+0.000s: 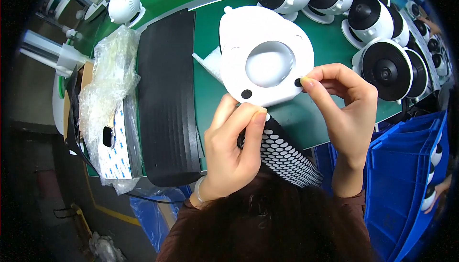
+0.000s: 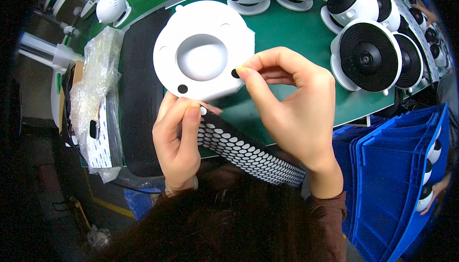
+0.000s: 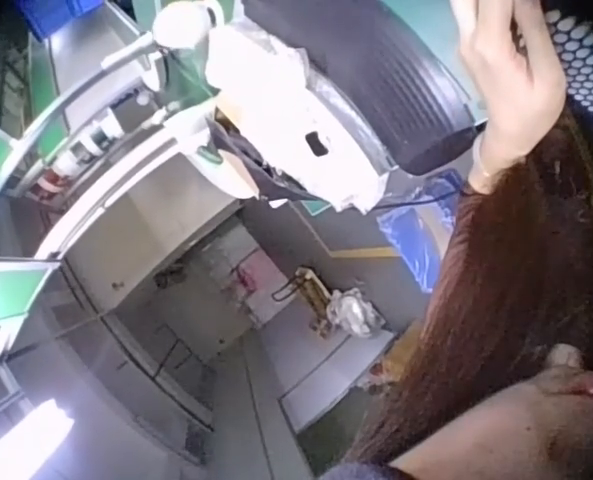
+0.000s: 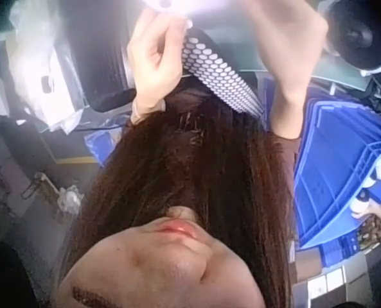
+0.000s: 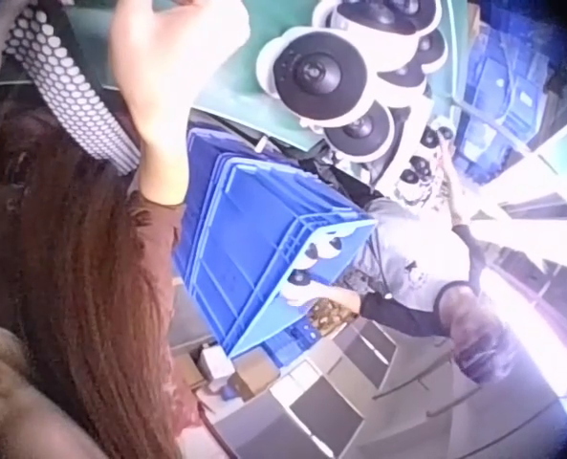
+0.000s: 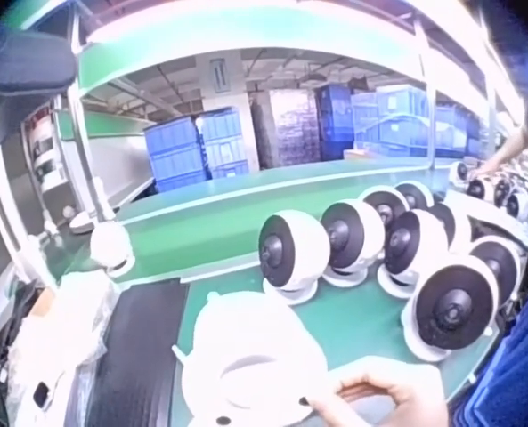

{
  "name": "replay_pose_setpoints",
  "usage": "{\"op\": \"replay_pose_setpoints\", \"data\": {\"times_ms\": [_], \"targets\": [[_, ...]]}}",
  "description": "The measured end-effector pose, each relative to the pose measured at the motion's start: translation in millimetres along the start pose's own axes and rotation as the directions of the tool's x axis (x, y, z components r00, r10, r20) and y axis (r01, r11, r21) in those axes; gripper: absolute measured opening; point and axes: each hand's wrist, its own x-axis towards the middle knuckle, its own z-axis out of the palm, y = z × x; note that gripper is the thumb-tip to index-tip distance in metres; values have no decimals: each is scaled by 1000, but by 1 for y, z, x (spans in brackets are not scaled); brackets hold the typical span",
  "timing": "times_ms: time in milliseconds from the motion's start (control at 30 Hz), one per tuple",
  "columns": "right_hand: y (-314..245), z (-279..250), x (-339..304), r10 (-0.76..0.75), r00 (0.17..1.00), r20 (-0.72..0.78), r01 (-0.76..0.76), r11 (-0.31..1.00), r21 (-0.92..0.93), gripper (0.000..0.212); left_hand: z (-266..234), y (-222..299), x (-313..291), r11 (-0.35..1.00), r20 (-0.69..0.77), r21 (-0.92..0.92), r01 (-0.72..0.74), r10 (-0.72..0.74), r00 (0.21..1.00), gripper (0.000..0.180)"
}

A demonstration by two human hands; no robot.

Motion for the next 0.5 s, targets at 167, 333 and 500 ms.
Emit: {"op": "replay_pose_setpoints", "data": {"times_ms": [167, 333, 500], "targets": [[-1, 0, 1, 60, 998, 21, -61, 995, 79, 7, -4, 3, 0, 1000, 0, -4, 24, -24, 1000, 6], [0, 3, -1, 8, 1000, -3, -8, 1000, 12, 7, -4, 2, 0, 1000, -1, 1, 11, -11, 1000, 7], [1, 0, 0, -30, 999, 15, 30, 999, -24, 7, -4, 3, 1, 1000, 3, 15, -7, 7, 1000, 7]]}}
